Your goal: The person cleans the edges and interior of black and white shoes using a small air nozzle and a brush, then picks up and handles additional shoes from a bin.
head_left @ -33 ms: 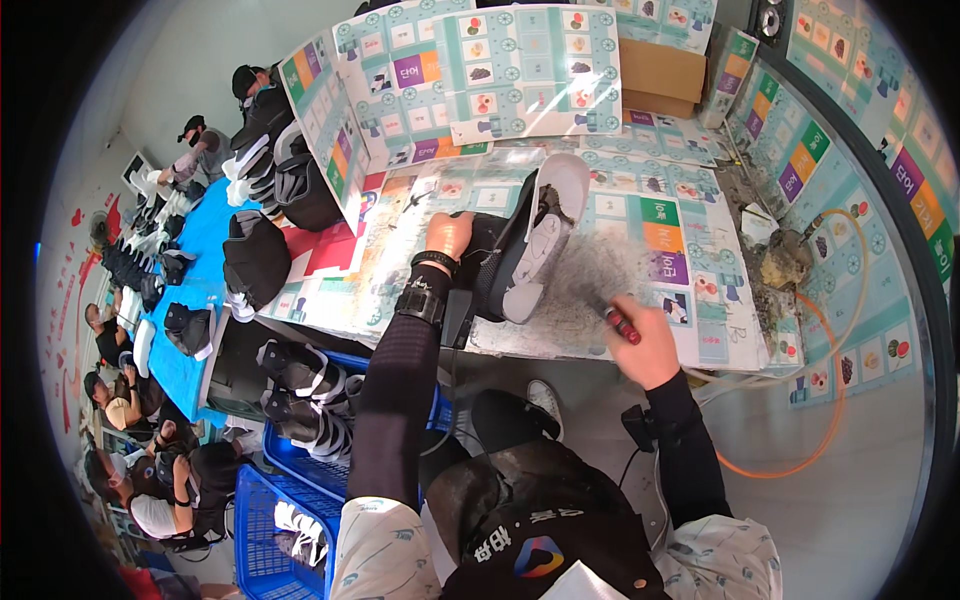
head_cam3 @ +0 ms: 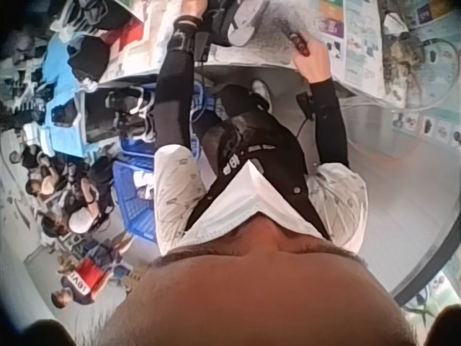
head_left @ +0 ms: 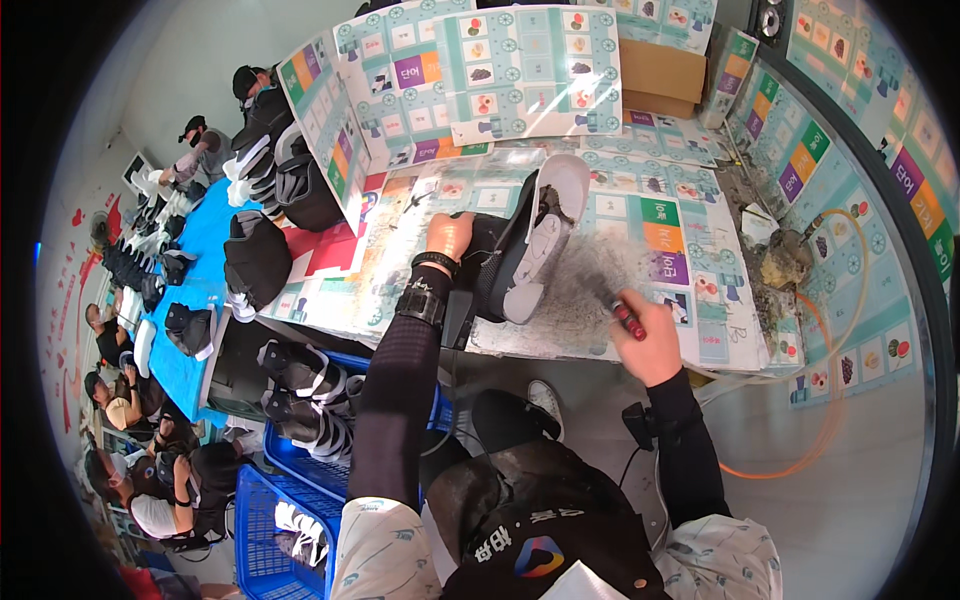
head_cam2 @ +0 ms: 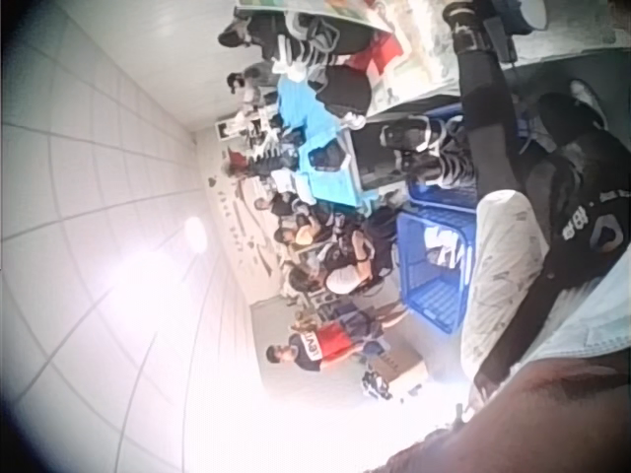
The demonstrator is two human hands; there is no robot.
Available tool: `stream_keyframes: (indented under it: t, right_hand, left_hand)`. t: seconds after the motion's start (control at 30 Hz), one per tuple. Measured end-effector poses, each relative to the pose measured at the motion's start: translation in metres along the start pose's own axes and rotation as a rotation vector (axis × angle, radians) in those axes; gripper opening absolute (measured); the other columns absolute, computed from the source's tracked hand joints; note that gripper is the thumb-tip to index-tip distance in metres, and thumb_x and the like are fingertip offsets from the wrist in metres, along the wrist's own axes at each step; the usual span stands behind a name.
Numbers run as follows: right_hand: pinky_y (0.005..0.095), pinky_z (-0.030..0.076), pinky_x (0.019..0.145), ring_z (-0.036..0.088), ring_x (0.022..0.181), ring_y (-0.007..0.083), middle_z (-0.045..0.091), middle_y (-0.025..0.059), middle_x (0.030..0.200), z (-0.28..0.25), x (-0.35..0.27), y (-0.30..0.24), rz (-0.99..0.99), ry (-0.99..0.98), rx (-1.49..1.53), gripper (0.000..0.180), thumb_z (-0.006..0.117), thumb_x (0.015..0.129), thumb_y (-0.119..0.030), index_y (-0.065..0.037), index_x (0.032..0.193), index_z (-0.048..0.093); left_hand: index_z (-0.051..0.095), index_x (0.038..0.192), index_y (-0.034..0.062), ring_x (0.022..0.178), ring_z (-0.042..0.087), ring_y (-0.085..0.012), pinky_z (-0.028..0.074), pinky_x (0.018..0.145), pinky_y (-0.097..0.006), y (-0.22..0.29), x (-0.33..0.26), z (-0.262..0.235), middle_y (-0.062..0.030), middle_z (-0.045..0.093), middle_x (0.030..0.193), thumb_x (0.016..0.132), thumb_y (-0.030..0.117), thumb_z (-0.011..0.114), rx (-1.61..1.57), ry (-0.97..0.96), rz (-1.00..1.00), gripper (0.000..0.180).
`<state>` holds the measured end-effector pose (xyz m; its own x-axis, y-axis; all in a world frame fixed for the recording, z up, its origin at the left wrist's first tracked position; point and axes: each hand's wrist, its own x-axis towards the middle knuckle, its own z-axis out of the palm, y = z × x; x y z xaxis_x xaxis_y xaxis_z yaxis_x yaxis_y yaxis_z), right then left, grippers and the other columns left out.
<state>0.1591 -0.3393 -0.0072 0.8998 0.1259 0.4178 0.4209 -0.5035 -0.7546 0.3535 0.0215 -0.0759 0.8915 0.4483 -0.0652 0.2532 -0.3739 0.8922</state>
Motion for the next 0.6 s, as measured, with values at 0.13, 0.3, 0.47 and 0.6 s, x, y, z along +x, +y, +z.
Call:
stream_keyframes:
  t: [0.13, 0.3, 0.47, 0.6]
  right_hand:
    - [0.0499, 0.048, 0.065, 0.061, 0.075, 0.0502, 0.061, 0.0267, 0.075, -0.002, 0.003, 0.0, 0.038, -0.075, -0.024, 0.022, 0.064, 0.078, -0.006, 0.0, 0.099, 0.065]
    - [0.0499, 0.049, 0.068, 0.059, 0.08, 0.051, 0.06, 0.0278, 0.078, -0.002, -0.008, -0.007, 0.039, -0.256, 0.02, 0.021, 0.064, 0.078, -0.007, 0.0, 0.098, 0.065]
    - [0.0477, 0.049, 0.068, 0.059, 0.081, 0.0517, 0.06, 0.0273, 0.08, -0.004, 0.001, -0.015, 0.032, -0.132, 0.125, 0.021, 0.065, 0.079, -0.008, 0.0, 0.098, 0.064]
    - [0.047, 0.048, 0.067, 0.056, 0.078, 0.0512, 0.059, 0.0267, 0.078, 0.0, -0.002, -0.017, 0.03, -0.322, 0.051, 0.019, 0.066, 0.08, -0.01, 0.0, 0.096, 0.064]
  left_hand:
    - [0.067, 0.103, -0.0174, 0.07, 0.069, -0.0272, 0.051, 0.059, -0.042, -0.023, 0.011, -0.012, -0.0192, 0.072, 0.087, 0.091, 0.027, 0.072, -0.04, 0.064, 0.095, 0.046]
    - [0.067, 0.116, -0.0111, 0.08, 0.071, -0.0296, 0.055, 0.065, -0.046, 0.026, -0.042, -0.024, -0.0176, 0.071, 0.092, 0.092, 0.035, 0.07, -0.164, -0.065, -0.032, 0.052]
    - [0.065, 0.127, -0.0017, 0.106, 0.067, -0.0376, 0.054, 0.073, -0.065, 0.055, -0.077, -0.033, -0.0197, 0.067, 0.114, 0.091, 0.041, 0.067, -0.251, -0.088, -0.051, 0.056]
    - [0.067, 0.127, -0.0007, 0.102, 0.068, -0.0367, 0.055, 0.074, -0.062, 0.04, -0.074, -0.031, -0.0196, 0.07, 0.114, 0.091, 0.04, 0.068, -0.271, -0.051, -0.016, 0.054]
